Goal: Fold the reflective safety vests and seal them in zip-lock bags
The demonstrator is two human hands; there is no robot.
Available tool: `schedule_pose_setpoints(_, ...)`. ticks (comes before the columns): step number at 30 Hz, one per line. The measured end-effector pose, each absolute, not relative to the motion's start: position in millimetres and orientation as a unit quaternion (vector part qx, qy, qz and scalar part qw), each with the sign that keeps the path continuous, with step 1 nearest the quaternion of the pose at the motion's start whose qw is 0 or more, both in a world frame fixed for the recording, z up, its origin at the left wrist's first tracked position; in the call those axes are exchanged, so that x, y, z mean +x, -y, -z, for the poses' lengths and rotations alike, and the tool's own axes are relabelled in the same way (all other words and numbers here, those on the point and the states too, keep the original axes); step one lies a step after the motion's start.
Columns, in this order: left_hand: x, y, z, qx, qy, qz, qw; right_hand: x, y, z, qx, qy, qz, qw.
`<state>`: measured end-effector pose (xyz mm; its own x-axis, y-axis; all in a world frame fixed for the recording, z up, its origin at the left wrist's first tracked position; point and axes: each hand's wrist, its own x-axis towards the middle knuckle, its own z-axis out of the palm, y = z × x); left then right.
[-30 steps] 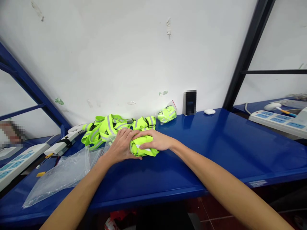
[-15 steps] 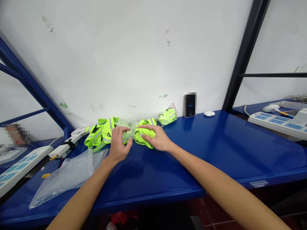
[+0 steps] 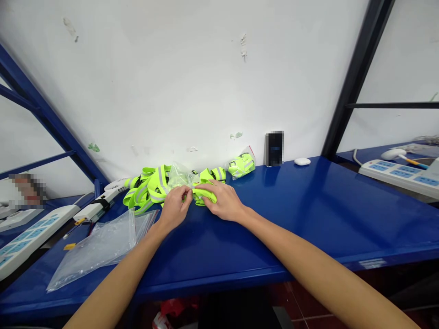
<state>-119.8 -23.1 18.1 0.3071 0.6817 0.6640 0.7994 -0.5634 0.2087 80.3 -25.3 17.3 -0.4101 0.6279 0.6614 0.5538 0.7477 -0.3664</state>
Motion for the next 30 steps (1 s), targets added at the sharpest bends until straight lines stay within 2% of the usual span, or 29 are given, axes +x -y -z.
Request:
schedule_pose_setpoints(8,-114,24,-14,-0.815,0.418,0.364,0.169,73,30,-21,-0.409,0.827,-0.031,0.384)
schedule_pose_setpoints(17,-110,30,-12,-0.822,0.392,0.405,0.082,77,29,-23,-0.453,0.785,-0.059,0.419)
schedule_pose_setpoints(24,-127,27,-20,-0.815,0.387,0.390,0.183,82,29,-22,-0.394,0.802,-0.039,0.448)
schedule_pose_setpoints(30,-141,21,-24,-0.852,0.356,0.314,0.223,84,33,-18,-0.338,0.855,-0.025,0.393)
